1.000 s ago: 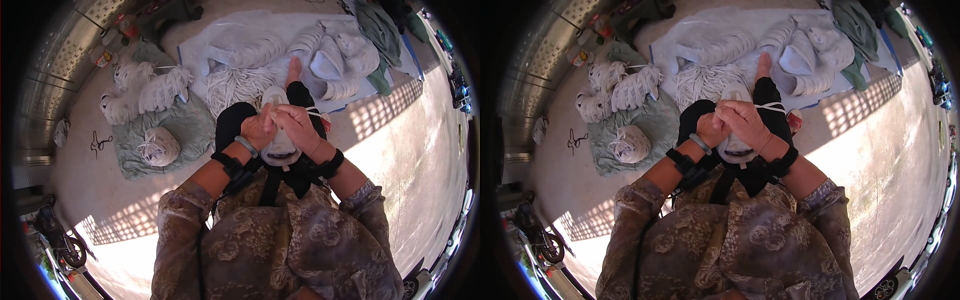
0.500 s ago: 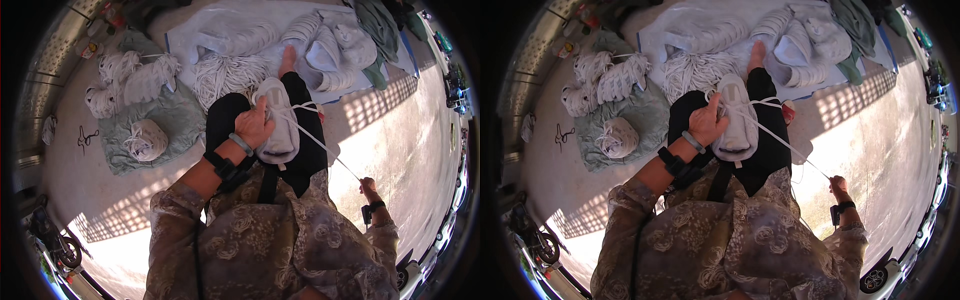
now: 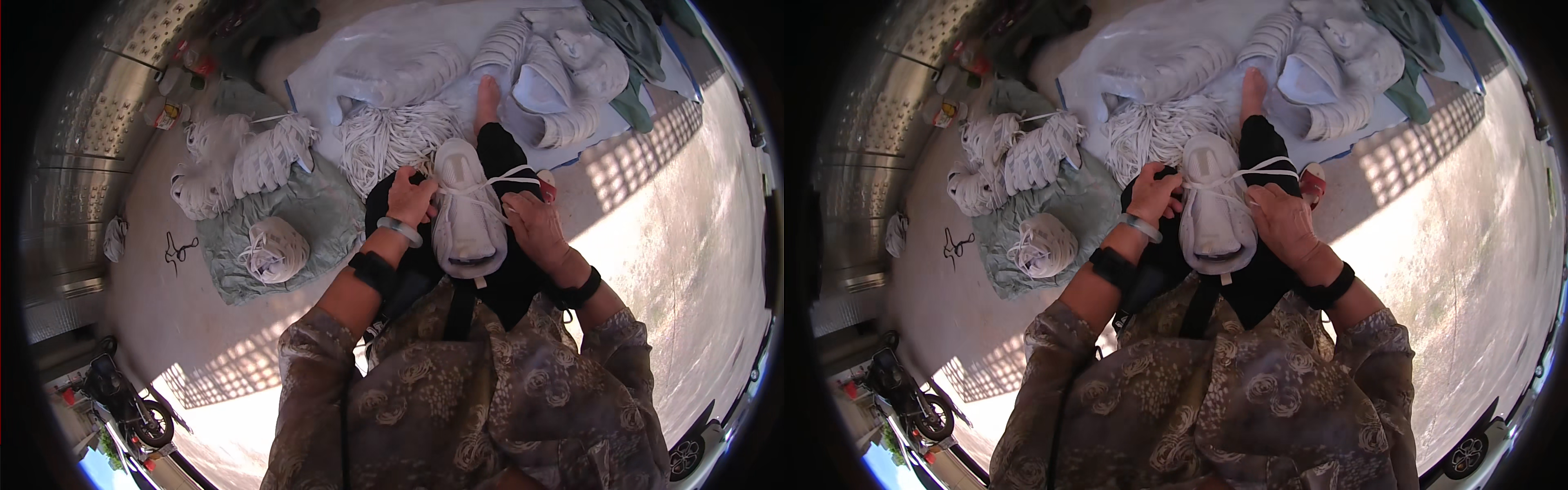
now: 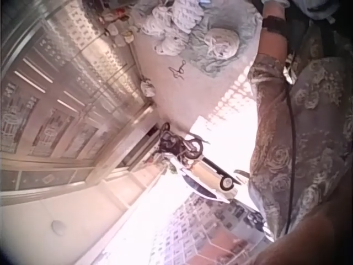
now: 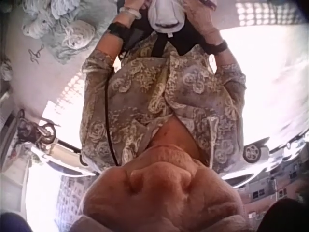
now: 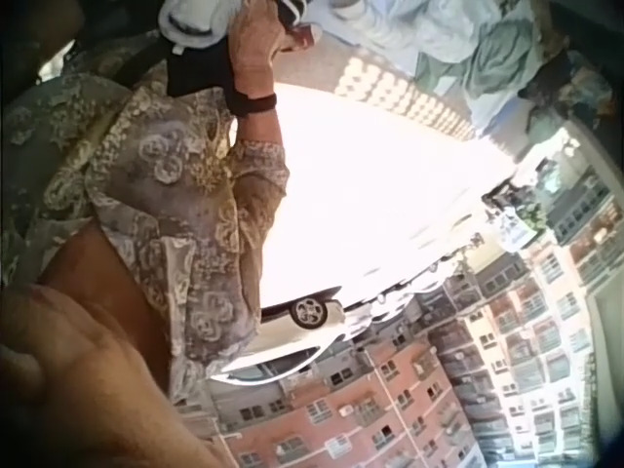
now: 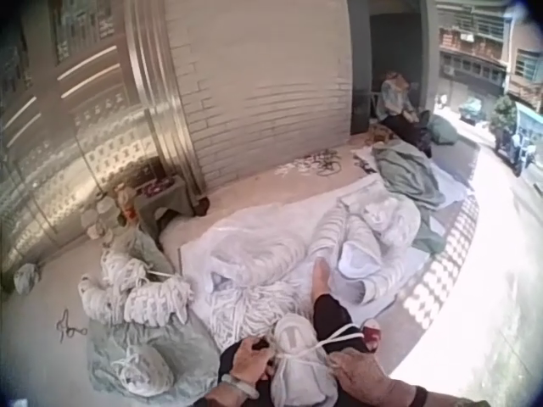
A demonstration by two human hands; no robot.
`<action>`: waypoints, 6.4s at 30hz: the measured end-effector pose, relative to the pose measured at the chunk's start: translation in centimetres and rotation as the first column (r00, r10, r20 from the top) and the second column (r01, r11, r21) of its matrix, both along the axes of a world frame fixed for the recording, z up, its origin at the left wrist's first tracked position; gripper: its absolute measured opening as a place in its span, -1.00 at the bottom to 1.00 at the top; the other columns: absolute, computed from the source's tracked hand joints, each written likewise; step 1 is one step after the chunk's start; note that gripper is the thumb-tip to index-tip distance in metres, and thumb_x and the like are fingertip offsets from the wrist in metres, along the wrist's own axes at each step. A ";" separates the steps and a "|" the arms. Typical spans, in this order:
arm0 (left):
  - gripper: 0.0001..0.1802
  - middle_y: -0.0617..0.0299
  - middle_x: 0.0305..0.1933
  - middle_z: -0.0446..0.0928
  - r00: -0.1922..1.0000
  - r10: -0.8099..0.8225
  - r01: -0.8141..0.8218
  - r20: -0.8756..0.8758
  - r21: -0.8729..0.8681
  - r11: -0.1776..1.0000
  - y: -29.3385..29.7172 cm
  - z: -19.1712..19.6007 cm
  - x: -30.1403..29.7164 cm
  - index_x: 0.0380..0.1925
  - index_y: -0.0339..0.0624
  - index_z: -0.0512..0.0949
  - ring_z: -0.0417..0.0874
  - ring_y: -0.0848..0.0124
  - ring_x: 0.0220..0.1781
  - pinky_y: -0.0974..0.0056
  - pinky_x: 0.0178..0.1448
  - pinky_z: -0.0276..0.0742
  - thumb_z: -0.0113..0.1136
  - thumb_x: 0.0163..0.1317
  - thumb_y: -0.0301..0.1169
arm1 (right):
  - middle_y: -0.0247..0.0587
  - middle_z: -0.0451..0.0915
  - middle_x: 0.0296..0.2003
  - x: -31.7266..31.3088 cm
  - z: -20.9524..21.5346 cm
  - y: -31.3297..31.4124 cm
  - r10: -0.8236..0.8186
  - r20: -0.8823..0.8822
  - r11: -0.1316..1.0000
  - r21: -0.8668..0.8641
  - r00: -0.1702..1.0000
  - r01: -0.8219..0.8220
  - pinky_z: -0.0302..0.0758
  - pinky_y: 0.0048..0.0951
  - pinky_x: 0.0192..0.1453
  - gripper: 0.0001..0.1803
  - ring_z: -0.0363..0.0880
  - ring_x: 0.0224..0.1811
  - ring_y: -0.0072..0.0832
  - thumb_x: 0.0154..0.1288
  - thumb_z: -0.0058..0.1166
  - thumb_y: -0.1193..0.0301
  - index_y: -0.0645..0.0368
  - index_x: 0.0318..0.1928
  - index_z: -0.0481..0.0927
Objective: Lacing a pair of white sneakers while sitting on the floor among many other pairs.
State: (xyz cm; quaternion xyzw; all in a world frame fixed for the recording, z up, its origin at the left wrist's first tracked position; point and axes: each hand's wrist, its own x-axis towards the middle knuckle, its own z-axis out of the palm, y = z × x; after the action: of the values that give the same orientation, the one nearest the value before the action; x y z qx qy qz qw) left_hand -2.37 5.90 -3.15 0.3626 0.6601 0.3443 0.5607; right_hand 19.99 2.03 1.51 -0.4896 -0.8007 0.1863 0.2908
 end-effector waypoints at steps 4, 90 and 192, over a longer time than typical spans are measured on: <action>-0.34 0.12 -0.48 0.45 0.959 0.154 -0.112 0.240 -0.178 0.978 0.7 -0.3 -0.1 0.07 -0.35 0.13 0.44 0.42 -0.69 0.40 -0.71 0.27 0.16 -0.07 -0.50 | 0.02 0.52 -0.36 -0.3 -0.6 -0.7 0.018 0.095 0.979 -0.205 0.995 0.002 0.42 -0.23 -0.26 -0.81 0.50 -0.29 -0.07 0.16 -0.09 0.48 0.26 -0.20 0.43; -0.62 0.10 -0.57 0.47 0.491 -0.665 0.771 -0.563 0.636 0.032 -5.5 6.1 5.5 -0.18 -0.22 0.41 0.52 0.10 -0.53 0.17 -0.51 0.39 0.12 -0.11 -0.54 | -0.30 0.49 -0.55 0.1 -0.9 2.0 -0.120 -0.292 0.864 -0.501 0.949 -0.045 0.37 -0.55 -0.38 -0.77 0.43 -0.50 -0.57 0.07 0.12 0.33 0.21 -0.32 0.50; -0.88 0.06 -0.47 0.46 -0.028 0.001 0.968 -1.000 -0.027 0.249 -2.1 4.9 7.1 -0.47 -0.29 0.51 0.60 0.23 -0.50 0.23 -0.56 0.51 0.04 -0.03 -0.50 | -0.21 0.55 -0.59 0.3 -4.1 5.7 0.131 -0.383 0.741 -0.575 0.914 -0.347 0.37 -0.49 -0.39 -0.73 0.42 -0.53 -0.56 -0.11 -0.04 0.61 0.22 -0.32 0.61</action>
State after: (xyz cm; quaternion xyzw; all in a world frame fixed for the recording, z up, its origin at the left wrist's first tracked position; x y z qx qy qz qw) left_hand 4.77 3.80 1.80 0.9242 0.3750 0.0200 -0.0692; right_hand 20.26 7.70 -2.55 -0.4132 -0.6902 0.5566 0.2076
